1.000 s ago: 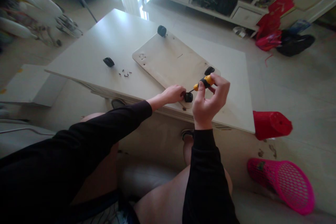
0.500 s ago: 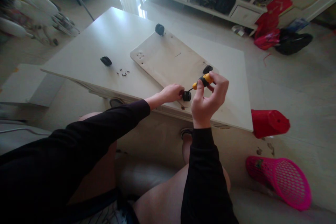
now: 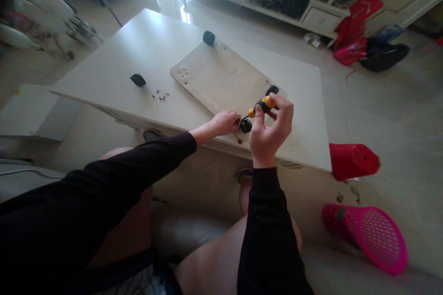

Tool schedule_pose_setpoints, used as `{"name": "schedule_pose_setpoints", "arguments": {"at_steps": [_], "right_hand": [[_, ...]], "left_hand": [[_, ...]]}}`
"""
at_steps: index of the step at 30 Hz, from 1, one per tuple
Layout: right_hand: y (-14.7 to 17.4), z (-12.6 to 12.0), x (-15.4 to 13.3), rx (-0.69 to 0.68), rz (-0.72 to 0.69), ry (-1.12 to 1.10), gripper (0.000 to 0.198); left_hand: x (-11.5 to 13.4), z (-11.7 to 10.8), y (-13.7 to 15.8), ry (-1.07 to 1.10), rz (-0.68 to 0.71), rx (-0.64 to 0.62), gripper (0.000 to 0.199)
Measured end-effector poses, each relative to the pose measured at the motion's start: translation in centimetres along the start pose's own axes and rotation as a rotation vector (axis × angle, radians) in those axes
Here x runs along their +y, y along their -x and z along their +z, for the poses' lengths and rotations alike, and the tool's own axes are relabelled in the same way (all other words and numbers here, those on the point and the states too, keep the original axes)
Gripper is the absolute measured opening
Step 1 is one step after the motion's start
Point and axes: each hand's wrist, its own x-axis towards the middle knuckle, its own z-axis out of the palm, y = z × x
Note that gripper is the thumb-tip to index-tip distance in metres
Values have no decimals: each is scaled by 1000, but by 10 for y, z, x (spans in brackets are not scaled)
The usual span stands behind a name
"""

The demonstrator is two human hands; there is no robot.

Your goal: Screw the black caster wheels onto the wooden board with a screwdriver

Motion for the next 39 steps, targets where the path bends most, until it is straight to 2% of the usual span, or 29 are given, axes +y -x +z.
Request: {"name": "schedule_pose_setpoints", "arguments": {"at_steps": [13, 20, 28, 33, 39], "right_hand": [[0, 0, -2, -28, 27, 5, 36], [0, -1, -2, 20, -20, -4, 35], [0, 0, -1, 67, -33, 8, 32], [0, -1, -3, 49, -6, 12, 32], [-2, -3, -4, 23, 15, -21, 35]], "left_hand": [[2, 2, 2, 19, -24, -18, 25], [3, 5, 1, -10, -15, -21, 26], [4, -13, 7, 3, -96, -59, 24], [-25, -39, 18, -35, -222, -50, 20], [-96, -85, 38, -95, -471, 27, 12]]}}
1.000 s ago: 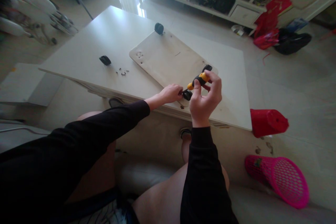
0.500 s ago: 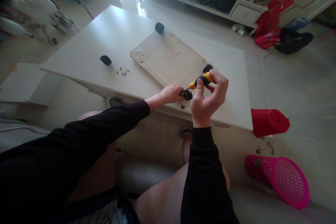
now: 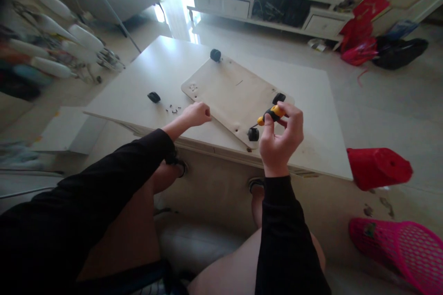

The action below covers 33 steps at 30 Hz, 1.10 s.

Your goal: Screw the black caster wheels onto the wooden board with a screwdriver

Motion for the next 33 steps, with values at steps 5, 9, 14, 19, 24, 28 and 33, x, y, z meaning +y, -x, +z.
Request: {"name": "schedule_pose_setpoints", "arguments": {"at_steps": [5, 9, 14, 19, 24, 28, 33], "right_hand": [[0, 1, 1, 18, 7, -2, 36], [-1, 4, -1, -4, 8, -4, 35], [-2, 7, -3, -15, 5, 11, 32], [-3, 8, -2, -26, 15, 18, 32], [-4, 9, -2, -18, 22, 37, 32], [-4, 8, -3, -7, 43, 53, 31], [-2, 6, -3, 8, 43, 50, 31]], "left_hand": [[-80, -20, -13, 35, -275, 53, 12], [-123, -20, -13, 122, -444, 131, 14], [-135, -21, -9, 117, -464, 140, 16], [-125, -31, -9, 106, -499, 176, 28], [-77, -30, -5, 132, -408, 166, 25], [-3, -6, 20, 314, -48, -45, 23], [72, 41, 55, 467, 225, -229, 73]]}}
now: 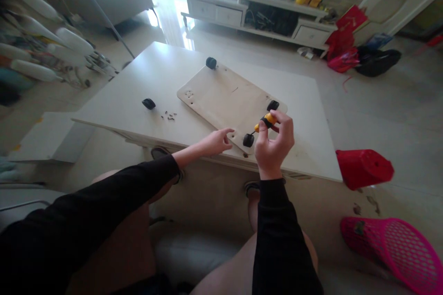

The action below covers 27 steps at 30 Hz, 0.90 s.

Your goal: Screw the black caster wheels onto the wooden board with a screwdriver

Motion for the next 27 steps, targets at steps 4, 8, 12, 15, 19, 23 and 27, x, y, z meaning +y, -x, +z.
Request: {"name": "schedule_pose_setpoints", "arguments": {"at_steps": [4, 8, 12, 15, 19, 23, 27], "right_hand": [[2, -1, 1, -16, 3, -13, 31], [1, -1, 3, -12, 11, -6, 30], [-1, -1, 4, -16, 31, -4, 30], [-1, 1, 4, -24, 32, -18, 30], [1, 3, 2, -35, -2, -21, 29], [3, 4, 0, -34, -35, -6, 28], [1, 5, 0, 24, -75, -18, 29]], "left_hand": [[11, 32, -8, 1, 163, -96, 103], [18, 37, -16, 37, 148, -88, 95], [23, 37, -15, 136, 66, -96, 84], [25, 40, -9, 222, 19, -99, 81], [28, 52, 2, 318, 0, -101, 93], [34, 69, 10, 352, -12, -146, 114], [36, 79, 11, 325, 2, -165, 117]]}}
